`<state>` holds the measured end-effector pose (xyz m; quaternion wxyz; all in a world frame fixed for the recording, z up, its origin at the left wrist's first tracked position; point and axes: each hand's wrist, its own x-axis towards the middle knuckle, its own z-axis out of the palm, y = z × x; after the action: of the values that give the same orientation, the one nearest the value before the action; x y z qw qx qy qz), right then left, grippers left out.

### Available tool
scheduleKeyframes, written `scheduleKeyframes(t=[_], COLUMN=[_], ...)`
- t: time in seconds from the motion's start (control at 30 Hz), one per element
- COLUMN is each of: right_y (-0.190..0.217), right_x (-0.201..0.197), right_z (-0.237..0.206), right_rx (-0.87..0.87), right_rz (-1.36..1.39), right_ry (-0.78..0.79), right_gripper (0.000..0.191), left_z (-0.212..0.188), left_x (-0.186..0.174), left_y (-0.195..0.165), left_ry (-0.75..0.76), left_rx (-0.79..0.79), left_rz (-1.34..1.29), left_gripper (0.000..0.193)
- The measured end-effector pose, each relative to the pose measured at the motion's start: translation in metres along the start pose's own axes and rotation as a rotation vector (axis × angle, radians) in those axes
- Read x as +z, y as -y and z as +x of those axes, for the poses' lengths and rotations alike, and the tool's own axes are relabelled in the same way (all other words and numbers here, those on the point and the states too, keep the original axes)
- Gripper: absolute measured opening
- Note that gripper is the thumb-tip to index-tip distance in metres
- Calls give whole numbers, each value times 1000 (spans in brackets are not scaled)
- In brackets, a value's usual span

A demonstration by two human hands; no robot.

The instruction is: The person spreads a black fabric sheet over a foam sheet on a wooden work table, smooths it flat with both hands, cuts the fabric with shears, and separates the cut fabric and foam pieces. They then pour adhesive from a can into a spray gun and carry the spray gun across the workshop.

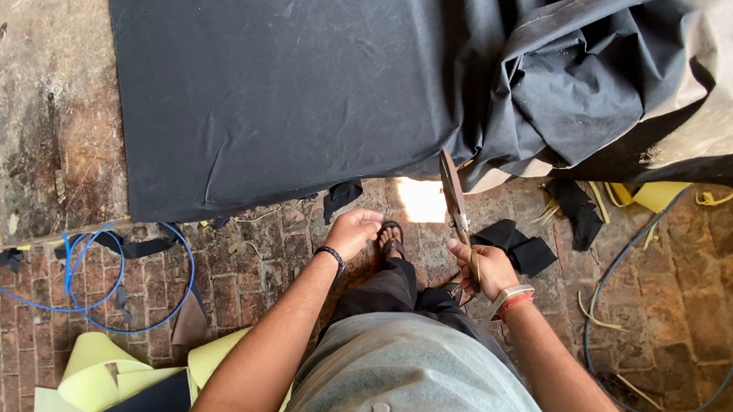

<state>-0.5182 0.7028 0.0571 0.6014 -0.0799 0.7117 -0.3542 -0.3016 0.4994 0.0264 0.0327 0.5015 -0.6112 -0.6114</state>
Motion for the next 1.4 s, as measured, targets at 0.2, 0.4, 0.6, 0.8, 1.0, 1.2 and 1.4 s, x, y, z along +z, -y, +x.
scheduleKeyframes(t=[0.2, 0.4, 0.6, 0.8, 1.0, 1.2, 1.4], right_y=[15, 36, 55, 67, 54, 36, 18], right_x=[-3, 0, 5, 24, 44, 57, 52], right_z=[-9, -14, -28, -39, -49, -53, -58], right_rx=[28, 47, 150, 233, 303, 247, 293], right_rz=[-107, -197, -369, -522, -467, -423, -413], right_ry=[-24, -88, -159, -214, -247, -313, -298], right_gripper=[59, 65, 69, 66, 60, 62, 61], left_z=[4, 35, 94, 140, 178, 196, 190], left_x=[-1, -5, -4, -26, -30, -16, -7], left_y=[-12, -15, -39, -78, -96, -104, -120], left_ry=[53, 105, 240, 324, 425, 369, 359], left_rx=[15, -18, 20, 35, 58, 262, 334], left_rz=[10, -12, -59, 14, 101, 296, 418], left_gripper=[31, 32, 32, 31, 31, 25, 25])
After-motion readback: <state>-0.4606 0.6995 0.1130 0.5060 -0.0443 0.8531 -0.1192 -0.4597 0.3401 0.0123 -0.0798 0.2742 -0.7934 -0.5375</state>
